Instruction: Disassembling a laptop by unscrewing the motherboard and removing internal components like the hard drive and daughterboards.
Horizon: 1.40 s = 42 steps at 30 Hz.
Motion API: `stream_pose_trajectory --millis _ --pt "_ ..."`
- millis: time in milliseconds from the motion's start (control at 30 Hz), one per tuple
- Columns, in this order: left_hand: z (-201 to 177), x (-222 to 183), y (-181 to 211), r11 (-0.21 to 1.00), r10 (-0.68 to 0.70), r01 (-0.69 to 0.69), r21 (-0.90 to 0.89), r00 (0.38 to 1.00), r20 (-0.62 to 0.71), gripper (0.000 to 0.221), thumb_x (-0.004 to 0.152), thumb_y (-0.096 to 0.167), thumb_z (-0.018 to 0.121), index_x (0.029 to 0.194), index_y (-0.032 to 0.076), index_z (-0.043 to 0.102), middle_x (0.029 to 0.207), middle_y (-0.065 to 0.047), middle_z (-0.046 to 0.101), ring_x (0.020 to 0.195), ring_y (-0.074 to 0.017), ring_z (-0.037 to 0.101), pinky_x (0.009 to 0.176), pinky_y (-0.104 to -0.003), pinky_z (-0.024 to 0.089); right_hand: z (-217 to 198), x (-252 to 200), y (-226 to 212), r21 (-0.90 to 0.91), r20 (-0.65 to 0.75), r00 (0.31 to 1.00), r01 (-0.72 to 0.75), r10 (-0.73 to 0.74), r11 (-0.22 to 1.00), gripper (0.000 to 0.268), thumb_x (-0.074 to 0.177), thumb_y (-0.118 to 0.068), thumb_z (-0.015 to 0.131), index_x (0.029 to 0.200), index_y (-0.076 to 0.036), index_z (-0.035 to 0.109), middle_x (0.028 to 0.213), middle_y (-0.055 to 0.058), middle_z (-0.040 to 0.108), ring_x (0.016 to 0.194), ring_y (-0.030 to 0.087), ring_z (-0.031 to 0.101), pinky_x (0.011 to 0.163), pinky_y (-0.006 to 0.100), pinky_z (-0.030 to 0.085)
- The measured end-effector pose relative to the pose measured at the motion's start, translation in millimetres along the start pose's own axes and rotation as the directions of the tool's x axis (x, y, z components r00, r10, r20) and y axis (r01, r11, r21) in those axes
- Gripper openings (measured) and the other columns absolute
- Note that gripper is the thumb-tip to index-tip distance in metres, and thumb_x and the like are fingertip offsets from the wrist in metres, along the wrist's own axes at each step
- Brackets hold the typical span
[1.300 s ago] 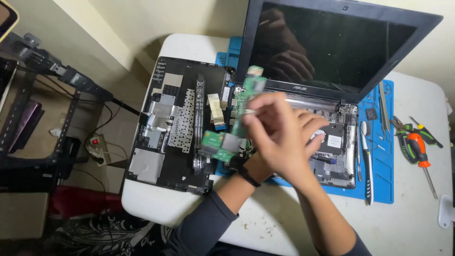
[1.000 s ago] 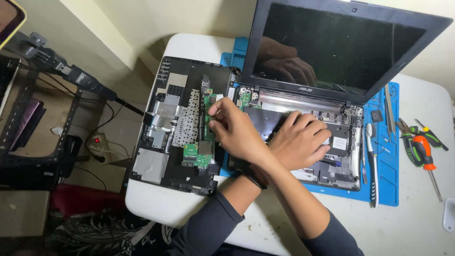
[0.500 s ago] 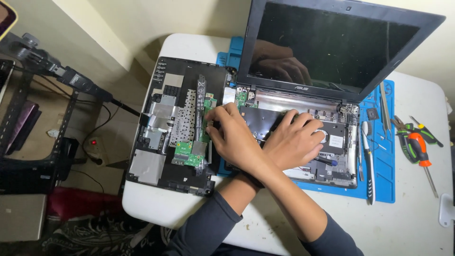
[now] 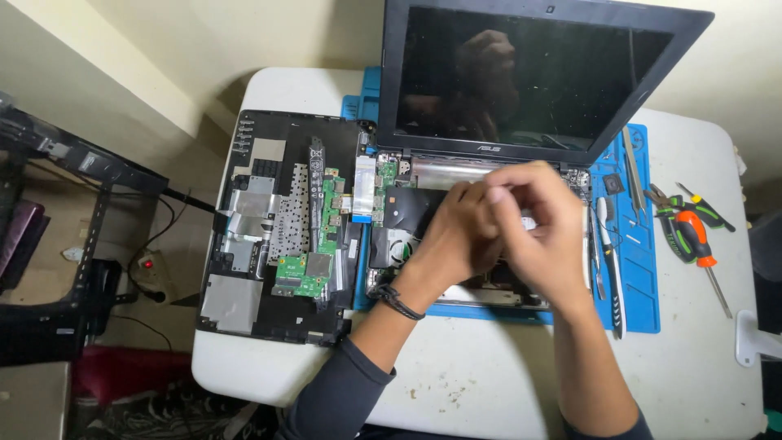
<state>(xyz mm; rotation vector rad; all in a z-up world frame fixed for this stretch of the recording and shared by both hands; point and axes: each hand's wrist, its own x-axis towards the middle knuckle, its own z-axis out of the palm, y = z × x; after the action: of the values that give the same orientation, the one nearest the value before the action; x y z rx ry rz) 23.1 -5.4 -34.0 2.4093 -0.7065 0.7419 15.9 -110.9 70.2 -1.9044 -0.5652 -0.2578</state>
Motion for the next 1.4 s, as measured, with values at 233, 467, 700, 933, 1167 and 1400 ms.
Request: stream_pose_trajectory --millis 233,467,700,933,1167,1400 --pt "-39.8 0.2 -21.2 0.990 -0.112 0.120 -0.075 0.988 0.106 0.038 0.083 0.006 0.055 0.118 0.012 0.068 0.108 -0.005 0.063 0.109 -0.0257 0.055 0.091 -0.041 0.044 -66.8 -22.9 38.7 -0.365 0.140 0.982 -0.065 0.124 0.929 0.019 0.090 0.001 0.072 0.108 -0.004 0.074 0.084 0.011 0.068 0.063 0.027 0.063 0.056 0.038 0.049" --pt "-42.7 -0.4 -22.8 0.987 -0.140 0.151 -0.047 0.972 0.189 0.035 0.084 0.020 0.068 0.118 0.011 0.071 0.101 -0.004 0.060 0.101 -0.0266 0.052 0.094 -0.043 0.040 -64.6 -33.6 38.9 -0.562 0.142 0.941 -0.178 0.307 0.808 0.013 0.089 -0.009 0.073 0.102 -0.008 0.075 0.083 0.012 0.069 0.077 0.036 0.068 0.072 0.048 0.055" --pt "-48.0 5.8 -8.9 0.980 -0.174 0.190 -0.052 0.958 0.227 0.043 0.084 0.032 0.076 0.120 0.010 0.071 0.104 -0.006 0.054 0.103 -0.0289 0.048 0.098 -0.048 0.035 -78.1 -37.4 48.2 -0.650 -0.051 0.899 -0.360 0.434 0.669 0.017 0.095 -0.007 0.068 0.110 -0.001 0.072 0.089 0.016 0.066 0.082 0.040 0.070 0.070 0.051 0.054" --pt "-46.4 7.7 -3.5 0.950 -0.267 0.301 -0.082 0.920 0.289 0.046 0.081 0.033 0.079 0.121 0.013 0.071 0.108 -0.005 0.051 0.108 -0.0309 0.046 0.103 -0.054 0.026 -80.9 -40.2 58.9 -0.611 -0.079 0.859 -0.443 0.506 0.656 0.019 0.095 -0.017 0.068 0.109 -0.006 0.075 0.083 0.012 0.069 0.078 0.035 0.072 0.070 0.047 0.056" --pt "-46.9 10.8 -0.7 0.904 -0.350 0.412 -0.112 0.865 0.359 0.045 0.082 0.029 0.082 0.122 0.013 0.071 0.110 -0.005 0.051 0.109 -0.0315 0.043 0.104 -0.056 0.022 -74.2 -37.2 49.9 -0.574 -0.124 0.811 -0.529 0.572 0.626 0.022 0.095 -0.018 0.066 0.108 -0.003 0.076 0.088 0.016 0.070 0.078 0.039 0.071 0.070 0.050 0.055" --pt "-47.0 12.4 0.3 0.883 -0.388 0.456 -0.110 0.842 0.375 0.045 0.081 0.028 0.083 0.122 0.013 0.071 0.110 -0.005 0.051 0.109 -0.0307 0.043 0.105 -0.055 0.021 -84.9 -36.0 52.5 -0.501 -0.105 0.780 -0.578 0.617 0.645 0.016 0.095 -0.012 0.064 0.101 -0.004 0.077 0.085 0.018 0.069 0.081 0.043 0.071 0.071 0.049 0.055"
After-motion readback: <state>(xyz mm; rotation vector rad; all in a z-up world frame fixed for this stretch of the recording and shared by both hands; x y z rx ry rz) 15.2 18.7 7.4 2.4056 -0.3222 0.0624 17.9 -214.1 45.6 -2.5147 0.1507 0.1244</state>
